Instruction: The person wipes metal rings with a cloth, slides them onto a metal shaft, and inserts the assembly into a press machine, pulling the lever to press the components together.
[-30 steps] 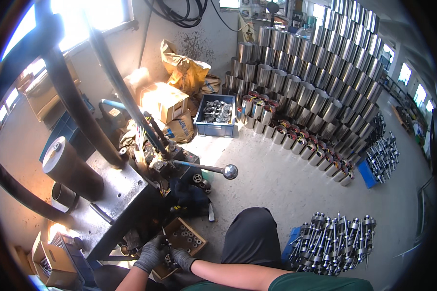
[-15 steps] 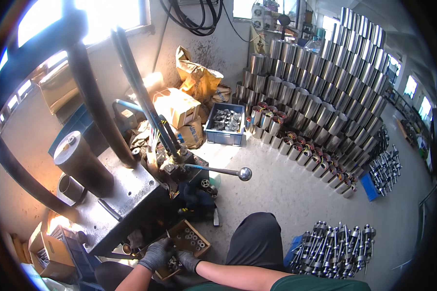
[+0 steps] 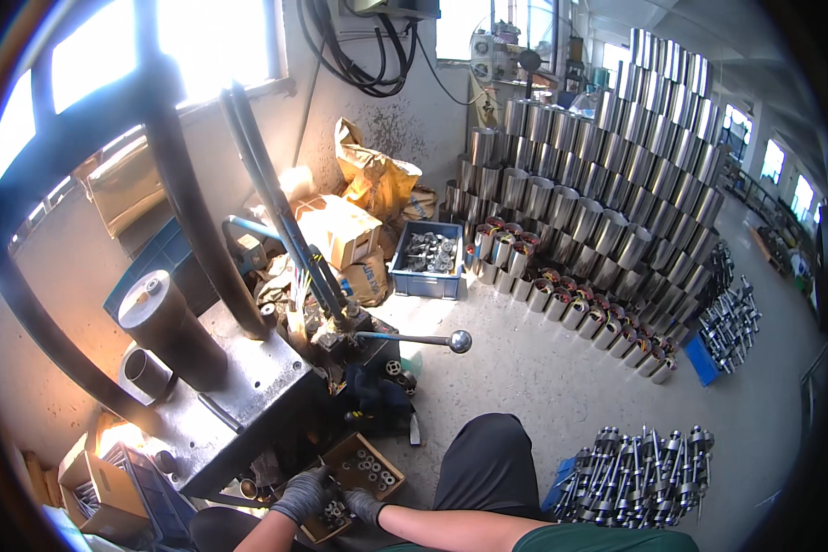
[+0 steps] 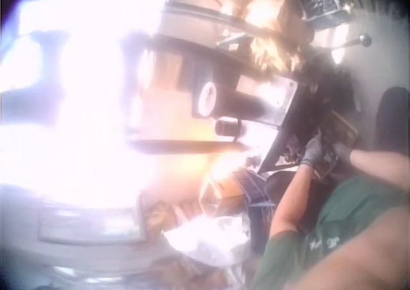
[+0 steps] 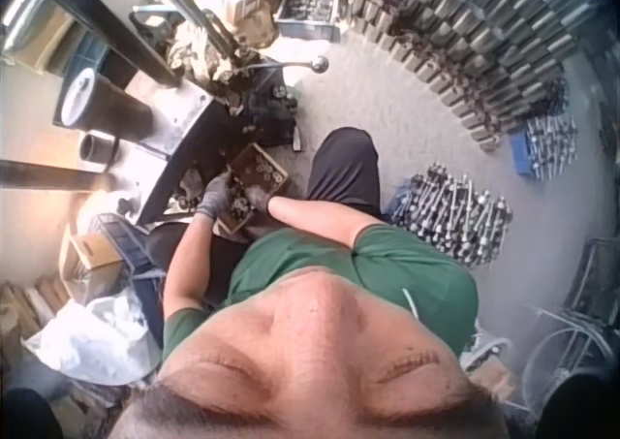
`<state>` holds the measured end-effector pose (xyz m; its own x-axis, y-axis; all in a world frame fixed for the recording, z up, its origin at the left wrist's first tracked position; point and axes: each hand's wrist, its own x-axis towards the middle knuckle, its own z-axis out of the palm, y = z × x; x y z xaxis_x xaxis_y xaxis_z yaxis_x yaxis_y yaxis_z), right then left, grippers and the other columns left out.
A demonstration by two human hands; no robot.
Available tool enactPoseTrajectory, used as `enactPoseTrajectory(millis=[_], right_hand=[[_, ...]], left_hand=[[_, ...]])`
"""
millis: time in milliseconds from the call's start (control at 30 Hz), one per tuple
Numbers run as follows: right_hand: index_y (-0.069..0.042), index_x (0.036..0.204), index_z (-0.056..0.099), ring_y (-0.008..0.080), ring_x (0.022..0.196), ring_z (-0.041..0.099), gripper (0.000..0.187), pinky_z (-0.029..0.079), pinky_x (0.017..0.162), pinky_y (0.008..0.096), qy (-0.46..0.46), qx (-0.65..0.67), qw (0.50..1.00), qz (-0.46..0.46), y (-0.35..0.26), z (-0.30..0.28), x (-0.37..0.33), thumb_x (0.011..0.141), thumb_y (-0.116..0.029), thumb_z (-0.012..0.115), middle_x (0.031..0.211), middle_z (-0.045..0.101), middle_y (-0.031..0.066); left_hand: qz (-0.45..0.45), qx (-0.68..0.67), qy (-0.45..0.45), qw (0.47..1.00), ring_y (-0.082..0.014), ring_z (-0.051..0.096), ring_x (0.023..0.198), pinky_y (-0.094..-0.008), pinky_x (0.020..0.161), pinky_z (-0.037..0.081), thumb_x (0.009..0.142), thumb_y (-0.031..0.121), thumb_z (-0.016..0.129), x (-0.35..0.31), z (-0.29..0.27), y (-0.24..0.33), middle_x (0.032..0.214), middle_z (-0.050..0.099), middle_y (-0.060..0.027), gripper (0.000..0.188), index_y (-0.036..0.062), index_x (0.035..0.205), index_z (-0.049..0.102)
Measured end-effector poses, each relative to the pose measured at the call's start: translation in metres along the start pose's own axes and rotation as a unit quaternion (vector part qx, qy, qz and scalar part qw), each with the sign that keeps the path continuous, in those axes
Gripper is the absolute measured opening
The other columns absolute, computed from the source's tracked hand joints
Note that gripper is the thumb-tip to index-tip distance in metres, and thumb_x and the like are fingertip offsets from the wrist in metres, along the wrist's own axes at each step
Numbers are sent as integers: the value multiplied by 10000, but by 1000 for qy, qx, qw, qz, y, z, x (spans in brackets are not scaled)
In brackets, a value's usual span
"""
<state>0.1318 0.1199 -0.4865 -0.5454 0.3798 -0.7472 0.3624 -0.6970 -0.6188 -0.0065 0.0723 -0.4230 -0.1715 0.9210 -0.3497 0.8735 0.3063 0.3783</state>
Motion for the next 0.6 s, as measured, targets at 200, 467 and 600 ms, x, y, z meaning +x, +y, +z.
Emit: enactPoseTrajectory(millis=[200,467,600], right_hand=[[-5,1087,728,282,957,710,486,533,866,390,42,-207,973,-96,66,-3,100,934,-457,631,1053,748,164],[-6,1181,696,380,1177,632,655,480,974,433,27,-224,958,-175,48,10,96,861,-567,584,1185,698,235],[26,1122,705,369,1040,671,564,503,886,458,49,-31,974,-217,46,6,105,801,-438,710,1095,717,230]], left_hand=[[69,26,58,996,-385,650,1066,-483,938,514,864,317,660,6,5,4,1116,683,-193,370,131,1183,687],[89,126,32,987,-399,611,1097,-490,965,486,865,339,650,15,19,-26,1159,659,-190,298,146,1079,728],[60,111,97,987,-401,604,1062,-486,939,479,864,299,664,23,14,-8,1082,666,-190,248,107,1009,728]])
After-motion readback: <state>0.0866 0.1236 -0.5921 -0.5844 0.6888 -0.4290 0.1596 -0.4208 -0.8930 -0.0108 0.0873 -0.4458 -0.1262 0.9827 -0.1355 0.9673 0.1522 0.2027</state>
